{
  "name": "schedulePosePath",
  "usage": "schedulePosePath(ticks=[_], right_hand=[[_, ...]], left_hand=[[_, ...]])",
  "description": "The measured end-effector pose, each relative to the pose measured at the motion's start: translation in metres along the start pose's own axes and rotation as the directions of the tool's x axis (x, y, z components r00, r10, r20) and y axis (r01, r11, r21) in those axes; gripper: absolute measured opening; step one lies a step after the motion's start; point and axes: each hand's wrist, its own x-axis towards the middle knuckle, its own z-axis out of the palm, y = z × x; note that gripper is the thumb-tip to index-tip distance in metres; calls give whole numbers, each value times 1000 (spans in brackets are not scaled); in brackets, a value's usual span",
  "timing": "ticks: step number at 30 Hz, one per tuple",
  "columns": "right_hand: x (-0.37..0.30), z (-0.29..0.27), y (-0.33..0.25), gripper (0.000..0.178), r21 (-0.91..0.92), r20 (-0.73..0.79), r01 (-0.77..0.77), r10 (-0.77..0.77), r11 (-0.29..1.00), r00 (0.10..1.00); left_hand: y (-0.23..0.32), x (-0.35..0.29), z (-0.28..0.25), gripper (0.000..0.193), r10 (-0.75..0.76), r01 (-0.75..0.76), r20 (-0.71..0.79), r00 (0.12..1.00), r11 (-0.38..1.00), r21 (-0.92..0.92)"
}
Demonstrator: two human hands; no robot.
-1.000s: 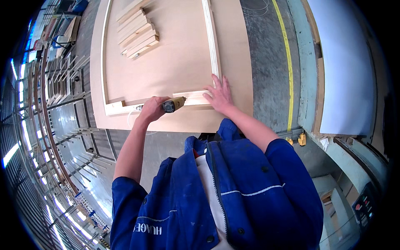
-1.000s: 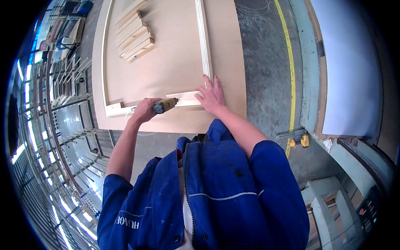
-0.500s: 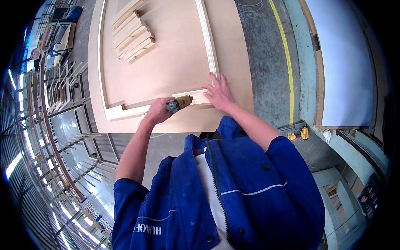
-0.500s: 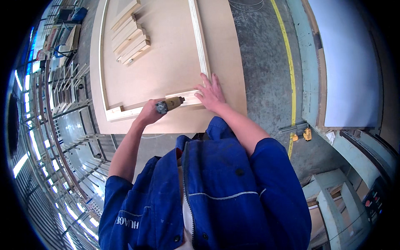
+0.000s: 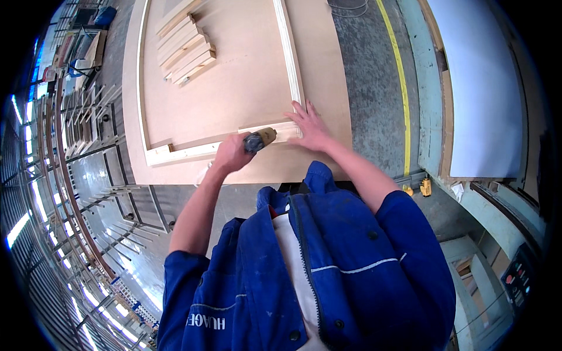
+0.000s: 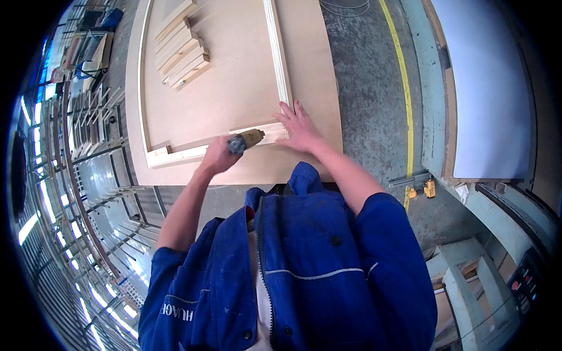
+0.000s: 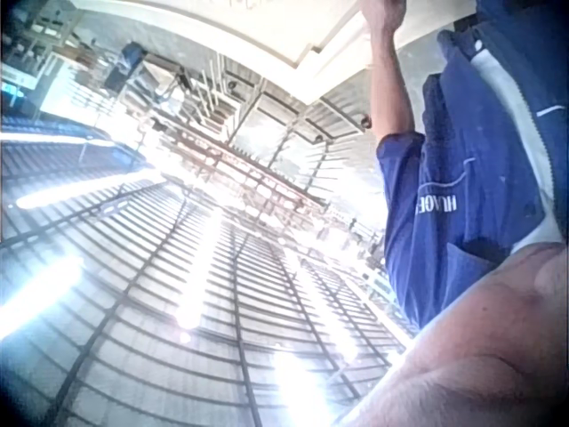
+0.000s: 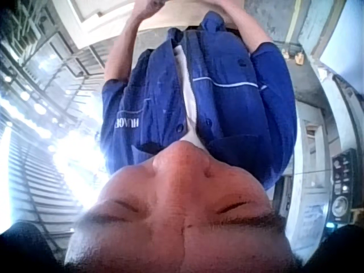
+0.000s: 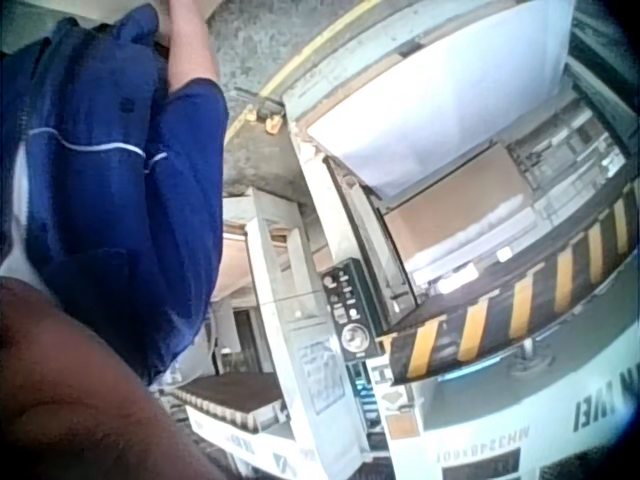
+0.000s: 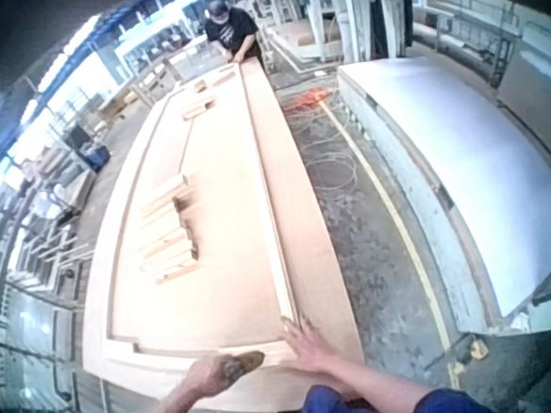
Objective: The person assembles a wooden frame on a large sheet of plywood using a pneumatic nail gun. They place small wooden blocks and long strips onto the plywood, align them, and secure them with nails. The person reloads the nail gun with a strip of nails during the process.
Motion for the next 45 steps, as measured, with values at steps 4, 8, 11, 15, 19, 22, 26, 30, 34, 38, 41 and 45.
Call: schedulePosePath(ticks=[4,8,11,15,19,22,26,30,34,38,41,45], right_hand=[[-10,-12,10,99,-65,65,111,-107,992,992],[-12,-10,12,102,-110,46,149,-145,983,988],[-14,-11,11,99,-112,63,142,-136,983,989],[-12,-9,11,100,-50,14,166,-165,985,986],[-11,-5,14,100,-48,25,146,-145,988,989],[-12,-5,13,99,-47,35,146,-144,988,989],[-11,-5,15,97,-54,22,151,-150,987,988],[-11,-6,14,95,-95,34,140,-137,986,990],[-8,-12,15,91,-86,35,98,-95,991,995],[-11,-13,7,88,41,62,143,-145,989,987],[-7,-8,23,73,59,-2,221,-221,974,975],[-3,-4,26,58,30,7,269,-269,963,963]], left_hand=[[1,-32,46,32,-58,-46,-205,977,883,-468],[45,-40,70,28,-194,77,-153,969,826,-559],[58,-36,100,27,-248,70,-230,941,807,-586],[73,-28,120,28,-301,65,-274,913,772,-633],[89,-31,119,26,-327,120,-255,910,795,-594],[96,-32,119,25,-372,182,-223,901,791,-584],[99,-30,123,30,-417,233,-201,886,777,-584],[83,-61,123,35,-314,46,-375,872,816,-576],[20,-124,152,24,-377,111,-486,788,864,-491],[-34,-227,212,38,-815,742,-51,578,550,-382],[-49,-296,255,40,-897,887,180,405,337,-314],[-40,-355,310,42,-894,918,360,268,123,-378]])
